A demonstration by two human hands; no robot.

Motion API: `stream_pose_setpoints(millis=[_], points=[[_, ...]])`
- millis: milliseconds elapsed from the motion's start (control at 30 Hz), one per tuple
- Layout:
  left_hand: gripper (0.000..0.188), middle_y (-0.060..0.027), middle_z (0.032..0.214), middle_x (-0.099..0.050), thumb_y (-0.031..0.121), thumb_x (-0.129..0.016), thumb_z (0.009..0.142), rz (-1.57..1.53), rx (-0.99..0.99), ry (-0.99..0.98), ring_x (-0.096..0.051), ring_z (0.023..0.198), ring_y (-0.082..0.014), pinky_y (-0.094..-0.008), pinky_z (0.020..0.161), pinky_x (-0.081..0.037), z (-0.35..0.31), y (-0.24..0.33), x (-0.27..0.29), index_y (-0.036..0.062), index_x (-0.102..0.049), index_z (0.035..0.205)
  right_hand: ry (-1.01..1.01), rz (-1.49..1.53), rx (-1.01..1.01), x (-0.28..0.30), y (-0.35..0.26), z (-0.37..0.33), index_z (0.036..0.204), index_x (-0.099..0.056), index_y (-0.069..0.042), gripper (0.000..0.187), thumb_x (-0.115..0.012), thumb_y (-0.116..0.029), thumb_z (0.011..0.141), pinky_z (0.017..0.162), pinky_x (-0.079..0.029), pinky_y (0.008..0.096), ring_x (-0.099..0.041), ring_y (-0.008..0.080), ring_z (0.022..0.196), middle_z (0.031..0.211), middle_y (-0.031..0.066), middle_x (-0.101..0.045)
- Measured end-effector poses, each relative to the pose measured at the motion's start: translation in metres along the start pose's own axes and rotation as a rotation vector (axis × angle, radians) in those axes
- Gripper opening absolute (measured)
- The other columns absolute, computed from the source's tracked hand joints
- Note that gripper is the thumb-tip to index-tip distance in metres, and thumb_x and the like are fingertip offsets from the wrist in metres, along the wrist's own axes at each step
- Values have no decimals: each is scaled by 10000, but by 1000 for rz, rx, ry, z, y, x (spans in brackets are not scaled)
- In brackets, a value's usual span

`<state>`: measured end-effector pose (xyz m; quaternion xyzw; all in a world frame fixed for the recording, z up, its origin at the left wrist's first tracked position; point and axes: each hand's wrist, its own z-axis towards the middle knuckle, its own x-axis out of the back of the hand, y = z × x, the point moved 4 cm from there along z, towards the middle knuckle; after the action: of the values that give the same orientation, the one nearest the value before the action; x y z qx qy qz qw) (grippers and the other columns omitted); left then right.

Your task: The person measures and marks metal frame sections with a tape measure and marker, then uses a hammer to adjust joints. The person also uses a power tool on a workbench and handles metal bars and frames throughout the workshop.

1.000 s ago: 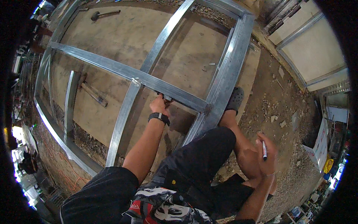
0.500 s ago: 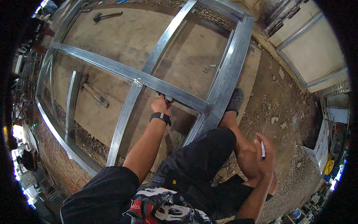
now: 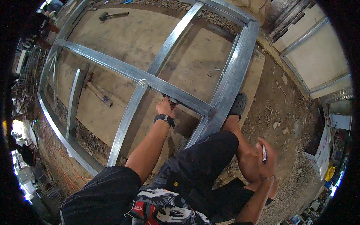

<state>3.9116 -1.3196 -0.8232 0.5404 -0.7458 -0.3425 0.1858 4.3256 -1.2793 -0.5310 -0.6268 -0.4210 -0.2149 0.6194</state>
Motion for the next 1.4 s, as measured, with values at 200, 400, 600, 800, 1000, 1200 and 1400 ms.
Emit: stream_pose_setpoints(millis=[200, 400, 600, 800, 1000, 1200, 1400], points=[[171, -103, 908, -677, 178, -635, 975, 142, -84, -49, -709, 835, -268, -419, 661, -569, 28, -26, 7, 13, -627, 1018, -5, -73, 15, 2, -2, 0, 1212, -694, 0, 249, -648, -141, 1012, 942, -514, 337, -683, 203, 1061, 1124, 137, -737], [182, -121, 885, -662, 156, -606, 1003, -177, 152, 17, -702, 749, -285, -406, 596, -589, 1, -12, -9, -26, -613, 1019, 12, -37, -31, 5, -8, -1, 1216, -695, 5, 256, -646, -140, 1010, 928, -521, 336, -693, 200, 1051, 1121, 145, -744], [197, -123, 851, -650, 162, -614, 1002, -107, 121, 39, -691, 696, -273, -403, 587, -617, -4, 7, 1, -35, -602, 1002, 4, -17, 27, 0, -9, 2, 1204, -692, -26, 234, -657, -116, 991, 876, -544, 343, -721, 222, 975, 1040, 146, -742], [170, -89, 793, -642, 161, -623, 996, -105, 136, 72, -683, 648, -251, -361, 525, -543, -9, 17, 3, -7, -597, 986, 24, -48, 81, -1, -10, 4, 1189, -692, -12, 228, -656, -108, 985, 866, -553, 355, -729, 244, 964, 1039, 155, -743], [154, -75, 778, -640, 159, -624, 987, -124, 177, 63, -688, 614, -270, -377, 517, -532, -14, 15, -5, 7, -600, 986, -23, -57, 13, 1, 1, 4, 1212, -683, 22, 255, -637, -122, 1007, 898, -529, 322, -698, 189, 1018, 1077, 147, -743], [167, -102, 820, -688, 173, -638, 981, -104, 173, 88, -688, 639, -291, -401, 576, -530, 5, 3, 3, 11, -613, 1011, -53, 0, -1, -2, -9, 5, 1217, -683, 30, 268, -631, -139, 1015, 938, -515, 337, -686, 201, 1061, 1123, 154, -738], [159, -120, 855, -701, 187, -648, 968, -117, 229, 121, -667, 691, -270, -411, 585, -458, 0, 5, 7, 29, -638, 981, -9, -64, 45, -3, -9, 4, 1215, -685, 24, 261, -637, -134, 1012, 934, -515, 334, -683, 196, 1055, 1105, 149, -737]])
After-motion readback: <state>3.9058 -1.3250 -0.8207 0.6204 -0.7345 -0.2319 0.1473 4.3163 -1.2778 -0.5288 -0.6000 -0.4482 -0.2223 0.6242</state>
